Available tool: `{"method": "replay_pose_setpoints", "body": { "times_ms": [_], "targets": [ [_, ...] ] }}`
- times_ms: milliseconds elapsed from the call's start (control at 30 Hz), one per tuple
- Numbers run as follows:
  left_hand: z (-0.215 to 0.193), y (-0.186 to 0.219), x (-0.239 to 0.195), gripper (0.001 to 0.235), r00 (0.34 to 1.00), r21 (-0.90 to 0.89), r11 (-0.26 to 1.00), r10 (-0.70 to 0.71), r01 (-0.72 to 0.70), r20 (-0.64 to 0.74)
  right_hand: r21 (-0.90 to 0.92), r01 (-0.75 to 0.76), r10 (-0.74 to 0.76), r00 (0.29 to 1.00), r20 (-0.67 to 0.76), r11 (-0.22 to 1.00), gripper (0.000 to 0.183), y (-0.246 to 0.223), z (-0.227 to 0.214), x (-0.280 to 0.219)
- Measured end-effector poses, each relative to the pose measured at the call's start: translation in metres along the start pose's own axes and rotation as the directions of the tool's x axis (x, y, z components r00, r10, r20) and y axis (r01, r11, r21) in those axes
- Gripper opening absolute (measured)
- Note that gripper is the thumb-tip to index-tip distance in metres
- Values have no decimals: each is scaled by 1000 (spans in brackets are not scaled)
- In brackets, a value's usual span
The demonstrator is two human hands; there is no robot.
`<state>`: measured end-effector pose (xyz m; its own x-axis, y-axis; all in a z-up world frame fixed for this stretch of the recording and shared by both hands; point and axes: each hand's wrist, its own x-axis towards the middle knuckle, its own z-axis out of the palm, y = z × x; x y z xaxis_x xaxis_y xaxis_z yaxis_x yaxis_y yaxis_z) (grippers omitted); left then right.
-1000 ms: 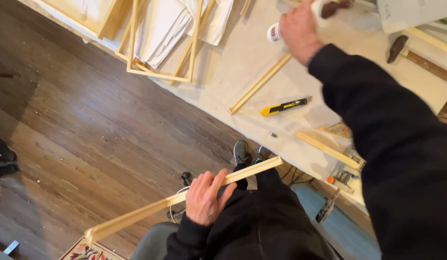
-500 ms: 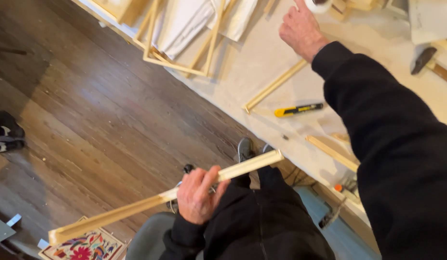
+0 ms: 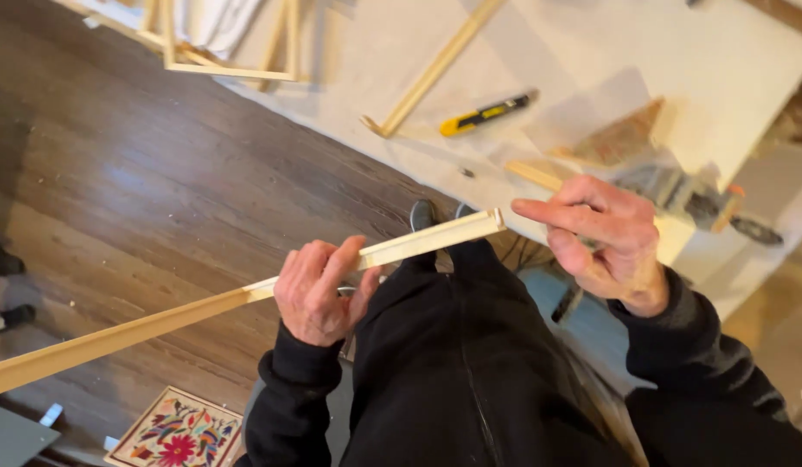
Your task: Assembling wooden picture frames by gluing, clamping, and hammering corner joints.
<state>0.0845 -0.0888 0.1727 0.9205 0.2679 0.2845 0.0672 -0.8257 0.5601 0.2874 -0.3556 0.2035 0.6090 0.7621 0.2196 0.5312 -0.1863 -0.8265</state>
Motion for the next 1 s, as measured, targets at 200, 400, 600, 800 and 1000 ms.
{"method": "replay_pose_setpoints", "body": {
  "times_ms": [200,400,600,800,1000],
  "targets": [
    [6,12,2,30,998,0,999,51,-51,27,17,-49,48,998,36,999,34,-12,-6,-18],
    [5,18,3,30,997,-8,997,71,-71,33,12,-23,23,999,36,1000,38,-9,-7,-26],
    [4,19,6,30,995,2,996,87,-88,44,49,58,-57,998,-22,997,32,-1,-5,-38],
    [4,19,7,30,995,-5,996,94,-93,41,170,37,-16,992,-127,985,24,-2,-7,-38],
    [5,20,8,30,995,-11,995,99,-99,28,135,-44,54,996,-69,990,25,-11,-7,-30]
  ]
}}
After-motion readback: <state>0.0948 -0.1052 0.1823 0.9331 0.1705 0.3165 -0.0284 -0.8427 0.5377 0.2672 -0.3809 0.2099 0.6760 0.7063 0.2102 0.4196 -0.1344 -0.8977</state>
